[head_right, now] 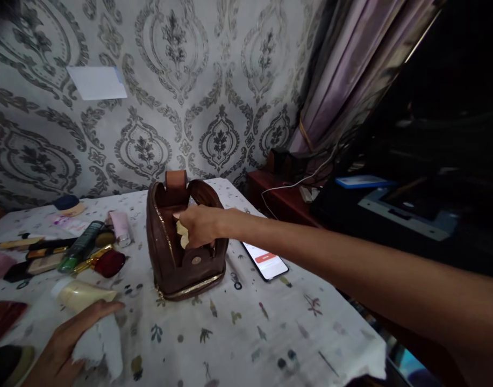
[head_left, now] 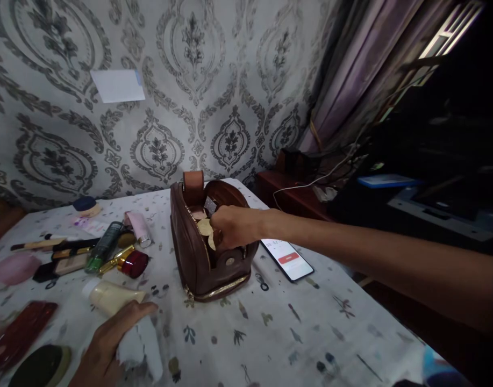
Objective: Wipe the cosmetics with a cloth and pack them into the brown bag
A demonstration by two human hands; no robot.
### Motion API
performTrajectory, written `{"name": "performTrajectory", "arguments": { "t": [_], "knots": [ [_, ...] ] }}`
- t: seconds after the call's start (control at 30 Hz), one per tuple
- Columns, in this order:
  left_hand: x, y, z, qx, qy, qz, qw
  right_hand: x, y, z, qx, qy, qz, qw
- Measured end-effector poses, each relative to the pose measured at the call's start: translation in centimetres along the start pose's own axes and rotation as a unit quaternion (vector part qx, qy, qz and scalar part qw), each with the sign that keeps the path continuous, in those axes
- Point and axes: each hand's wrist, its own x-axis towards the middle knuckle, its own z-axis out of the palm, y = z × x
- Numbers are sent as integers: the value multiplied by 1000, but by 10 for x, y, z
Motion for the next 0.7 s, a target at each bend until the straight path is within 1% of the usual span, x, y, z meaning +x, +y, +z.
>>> {"name": "performTrajectory", "arguments": {
  "t": [0.13,0.27,0.3,0.33,0.43,0.57,0.7],
  "knots": [
    [0,-1,-2,6,-14,1,1000,14,3,16,-19,9,23,1000],
    [3,0,-7,9,-75,15,997,21,8,30,10,3,38,999],
    [4,1,-7,12,-82,16,996,22,9,31,13,3,43,999],
    [4,1,-8,16,-80,15,997,21,10,32,16,7,44,999],
    [4,3,-6,23,-50,2,998,18,9,30,24,9,52,998],
    [4,4,-1,11,-51,13,999,13,2,23,28,-6,73,997],
    [1,2,2,20,-25,12,999,9,-4,19,49,-12,96,994]
  ]
}}
